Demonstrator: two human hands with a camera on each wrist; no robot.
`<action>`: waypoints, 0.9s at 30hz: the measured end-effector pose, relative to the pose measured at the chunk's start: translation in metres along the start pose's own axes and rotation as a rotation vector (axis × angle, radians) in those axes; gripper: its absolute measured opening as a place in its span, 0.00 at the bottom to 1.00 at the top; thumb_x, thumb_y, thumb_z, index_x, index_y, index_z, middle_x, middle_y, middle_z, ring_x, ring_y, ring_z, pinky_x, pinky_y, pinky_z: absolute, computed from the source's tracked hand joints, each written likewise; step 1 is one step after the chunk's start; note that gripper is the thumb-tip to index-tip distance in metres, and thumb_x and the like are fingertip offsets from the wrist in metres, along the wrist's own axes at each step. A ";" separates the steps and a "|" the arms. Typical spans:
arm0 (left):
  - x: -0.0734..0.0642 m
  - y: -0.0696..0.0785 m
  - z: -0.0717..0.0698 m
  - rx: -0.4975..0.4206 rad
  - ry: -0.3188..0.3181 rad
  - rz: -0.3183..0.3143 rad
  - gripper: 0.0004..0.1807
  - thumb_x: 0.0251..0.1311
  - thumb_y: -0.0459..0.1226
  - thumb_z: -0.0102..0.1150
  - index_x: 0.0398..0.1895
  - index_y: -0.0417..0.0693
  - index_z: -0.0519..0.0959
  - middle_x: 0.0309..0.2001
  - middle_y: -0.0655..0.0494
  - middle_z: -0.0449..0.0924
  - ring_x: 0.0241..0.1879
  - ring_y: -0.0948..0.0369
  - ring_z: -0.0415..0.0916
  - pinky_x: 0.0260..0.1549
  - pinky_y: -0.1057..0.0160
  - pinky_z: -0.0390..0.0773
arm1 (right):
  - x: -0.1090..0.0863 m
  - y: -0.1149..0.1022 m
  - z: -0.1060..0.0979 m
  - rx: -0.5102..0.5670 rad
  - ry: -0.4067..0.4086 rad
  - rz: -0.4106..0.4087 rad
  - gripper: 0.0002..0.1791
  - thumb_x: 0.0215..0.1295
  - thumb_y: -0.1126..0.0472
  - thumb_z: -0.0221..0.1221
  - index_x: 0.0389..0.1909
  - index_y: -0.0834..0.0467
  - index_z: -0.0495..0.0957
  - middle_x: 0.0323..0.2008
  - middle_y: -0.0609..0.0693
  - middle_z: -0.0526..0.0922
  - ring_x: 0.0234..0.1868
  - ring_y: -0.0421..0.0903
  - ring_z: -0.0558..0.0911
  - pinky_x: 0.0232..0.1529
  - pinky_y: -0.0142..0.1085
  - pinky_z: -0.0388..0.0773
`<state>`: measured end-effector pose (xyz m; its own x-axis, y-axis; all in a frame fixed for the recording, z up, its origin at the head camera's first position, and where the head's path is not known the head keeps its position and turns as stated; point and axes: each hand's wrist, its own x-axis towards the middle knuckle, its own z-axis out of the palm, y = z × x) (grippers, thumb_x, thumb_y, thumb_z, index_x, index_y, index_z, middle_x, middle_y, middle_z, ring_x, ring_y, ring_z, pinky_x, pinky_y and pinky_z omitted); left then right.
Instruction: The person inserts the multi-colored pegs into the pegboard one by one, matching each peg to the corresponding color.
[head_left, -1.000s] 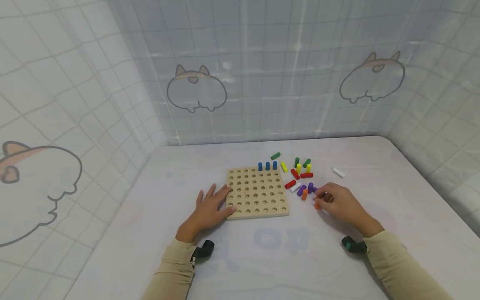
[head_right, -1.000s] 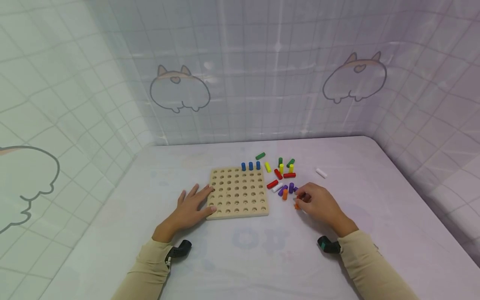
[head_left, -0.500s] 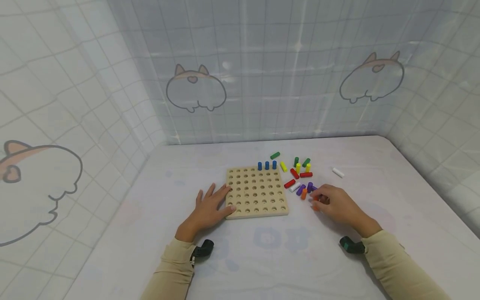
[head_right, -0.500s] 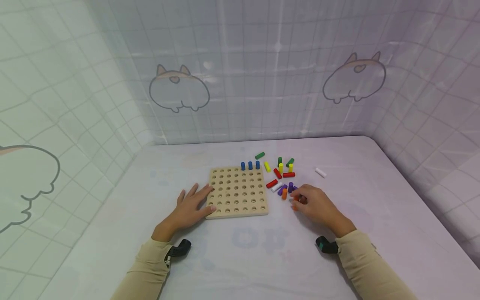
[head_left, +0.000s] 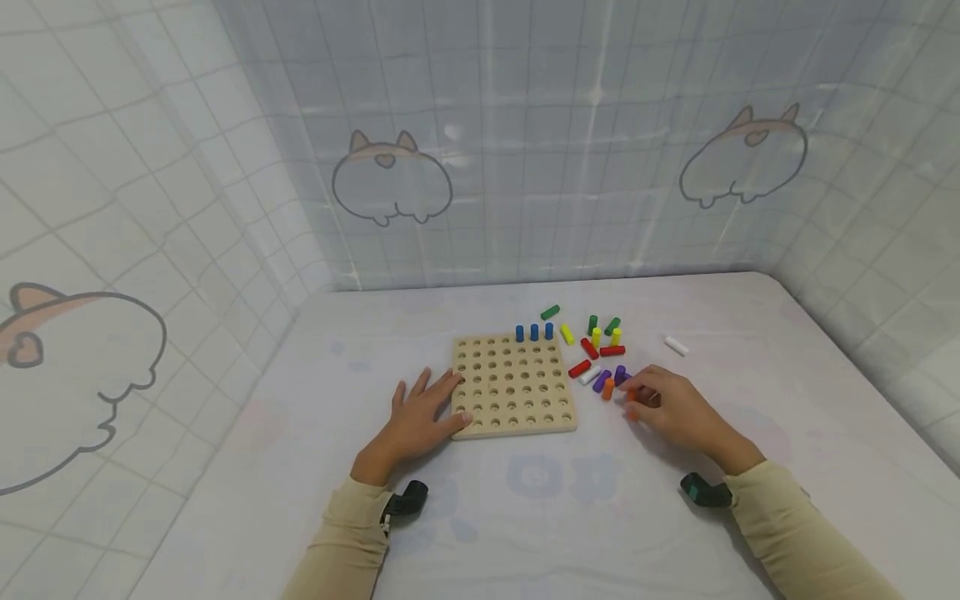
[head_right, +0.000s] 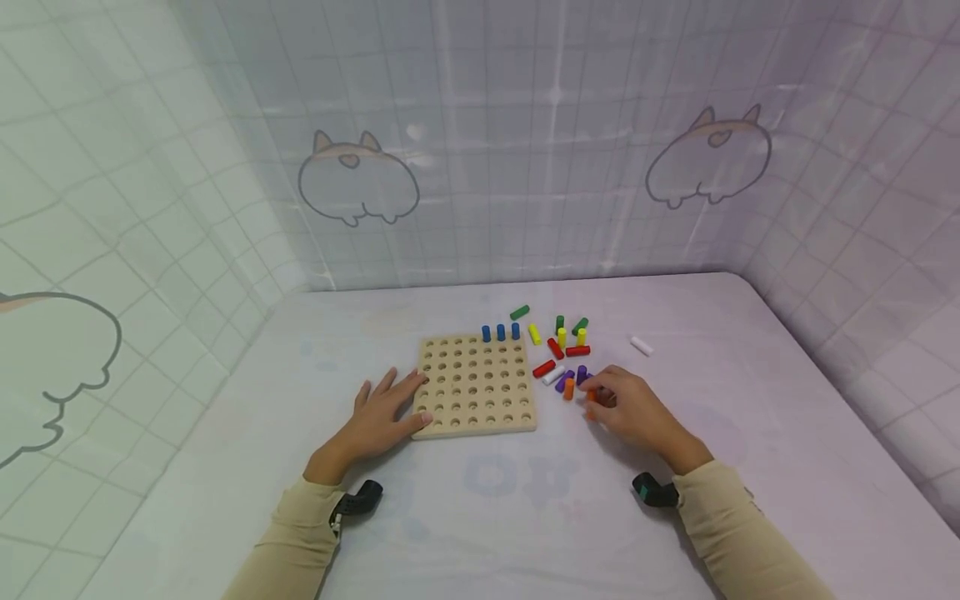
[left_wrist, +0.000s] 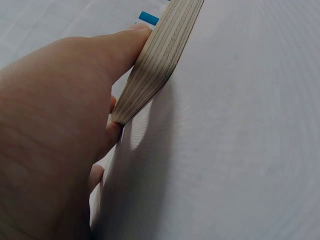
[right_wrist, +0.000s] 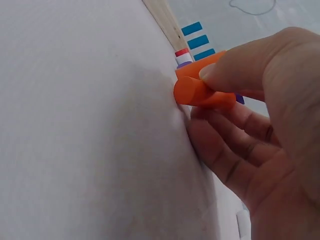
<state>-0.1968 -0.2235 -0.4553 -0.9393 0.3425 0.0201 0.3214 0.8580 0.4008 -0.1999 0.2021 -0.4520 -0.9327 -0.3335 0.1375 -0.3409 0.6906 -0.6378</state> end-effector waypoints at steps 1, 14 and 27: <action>0.000 0.000 0.001 0.002 -0.003 0.000 0.44 0.66 0.66 0.49 0.80 0.57 0.55 0.78 0.58 0.52 0.79 0.46 0.35 0.69 0.34 0.27 | -0.001 0.001 0.000 0.011 -0.002 0.018 0.14 0.62 0.65 0.69 0.49 0.55 0.84 0.44 0.47 0.80 0.41 0.44 0.80 0.45 0.41 0.83; 0.001 -0.002 0.001 -0.002 -0.001 0.000 0.45 0.66 0.67 0.48 0.80 0.57 0.56 0.78 0.57 0.52 0.79 0.46 0.35 0.69 0.34 0.27 | 0.001 0.011 -0.006 0.256 0.095 0.177 0.17 0.69 0.50 0.64 0.54 0.54 0.82 0.50 0.49 0.84 0.51 0.50 0.81 0.51 0.41 0.80; 0.000 -0.001 0.001 -0.004 0.011 0.006 0.44 0.66 0.66 0.50 0.80 0.57 0.56 0.78 0.57 0.53 0.78 0.44 0.36 0.69 0.33 0.27 | 0.015 -0.001 -0.008 0.521 0.182 0.147 0.27 0.70 0.46 0.63 0.61 0.60 0.78 0.53 0.55 0.80 0.46 0.50 0.83 0.47 0.33 0.82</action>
<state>-0.1966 -0.2239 -0.4569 -0.9385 0.3436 0.0330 0.3270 0.8543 0.4041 -0.2149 0.2015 -0.4429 -0.9869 -0.1100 0.1181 -0.1462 0.2987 -0.9431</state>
